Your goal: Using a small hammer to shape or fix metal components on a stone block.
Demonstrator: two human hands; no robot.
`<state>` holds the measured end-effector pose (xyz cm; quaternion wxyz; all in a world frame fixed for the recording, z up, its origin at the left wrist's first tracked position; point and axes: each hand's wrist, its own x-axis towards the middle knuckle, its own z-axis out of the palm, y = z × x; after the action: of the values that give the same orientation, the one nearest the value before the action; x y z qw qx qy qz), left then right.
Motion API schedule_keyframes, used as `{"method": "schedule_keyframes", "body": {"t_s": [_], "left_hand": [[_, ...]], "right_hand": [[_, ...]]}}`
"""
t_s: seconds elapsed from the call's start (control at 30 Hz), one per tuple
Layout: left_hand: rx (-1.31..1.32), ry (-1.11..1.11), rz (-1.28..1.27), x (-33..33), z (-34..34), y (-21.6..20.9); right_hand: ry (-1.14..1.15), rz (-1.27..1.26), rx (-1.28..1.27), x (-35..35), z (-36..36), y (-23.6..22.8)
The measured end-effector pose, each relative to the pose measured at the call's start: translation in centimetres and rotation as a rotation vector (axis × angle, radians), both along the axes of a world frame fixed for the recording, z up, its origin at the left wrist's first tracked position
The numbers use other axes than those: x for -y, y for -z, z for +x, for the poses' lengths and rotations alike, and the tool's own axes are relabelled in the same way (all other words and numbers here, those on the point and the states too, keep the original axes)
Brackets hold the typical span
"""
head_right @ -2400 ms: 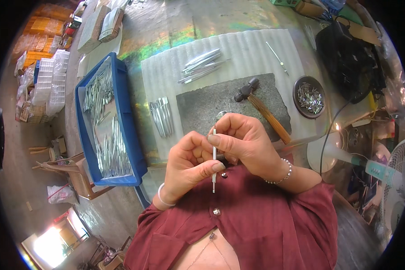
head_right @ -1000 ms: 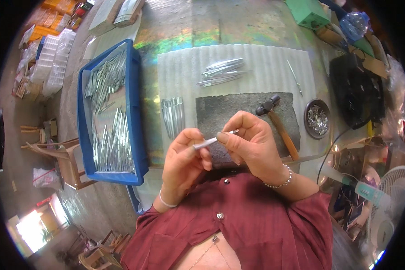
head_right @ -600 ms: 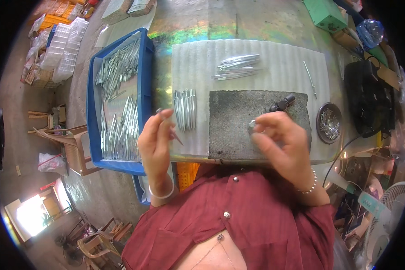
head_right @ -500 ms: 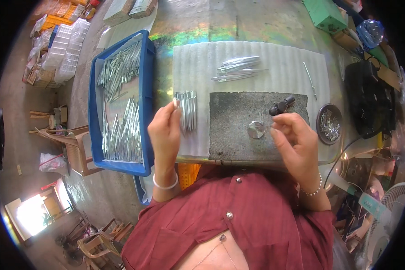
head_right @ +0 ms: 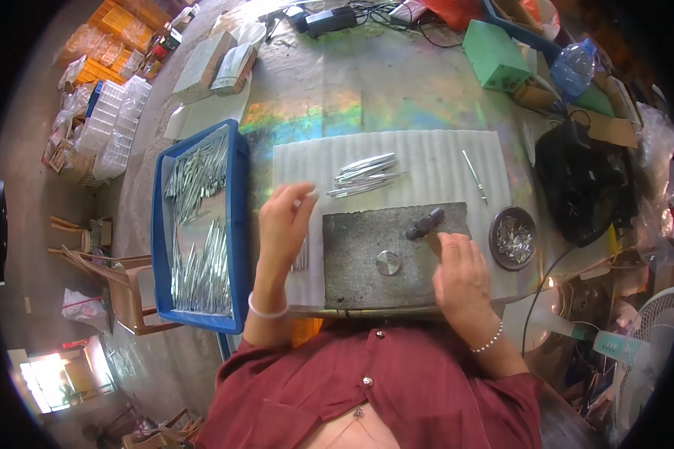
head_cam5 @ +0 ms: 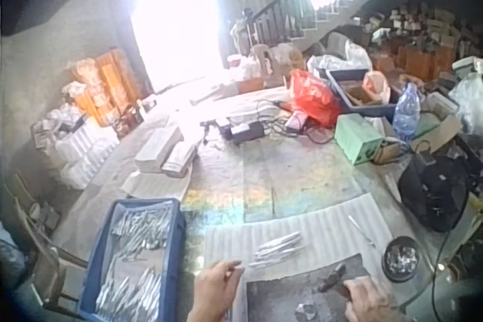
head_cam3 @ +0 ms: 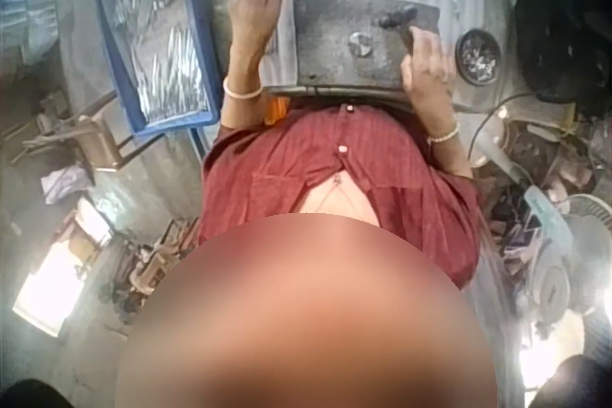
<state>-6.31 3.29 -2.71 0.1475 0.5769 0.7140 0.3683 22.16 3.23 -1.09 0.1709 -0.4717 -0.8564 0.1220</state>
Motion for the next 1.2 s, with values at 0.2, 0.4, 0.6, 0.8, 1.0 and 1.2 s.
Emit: {"method": "schedule_keyframes", "body": {"t_s": [0.2, 0.4, 0.6, 0.8, 1.0, 1.2], "left_hand": [[-0.189, 0.160, -0.009, -9.6, 0.5, 6.0], [-0.153, 0.368, -0.452, -12.9, -0.1, 4.9], [-0.140, 0.386, -0.296, -13.6, -0.6, 6.2], [-0.237, 0.438, -0.348, -13.0, -0.6, 5.1], [-0.007, 0.123, -0.028, -8.7, 0.8, 0.1], [0.392, -0.008, 0.213, 0.2, 3.3, -5.2]], "right_hand": [[0.063, -0.027, 0.121, 0.8, -0.1, -0.7], [0.110, -0.250, -0.074, 1.1, 1.8, -0.3], [0.141, -0.247, -0.418, 0.5, 3.8, 0.4], [0.263, -0.218, -0.543, -0.2, 6.8, 0.6], [0.393, -0.249, -0.787, -1.4, 10.4, 1.8], [0.592, -0.279, -0.494, -3.4, 11.7, 1.4]]}}
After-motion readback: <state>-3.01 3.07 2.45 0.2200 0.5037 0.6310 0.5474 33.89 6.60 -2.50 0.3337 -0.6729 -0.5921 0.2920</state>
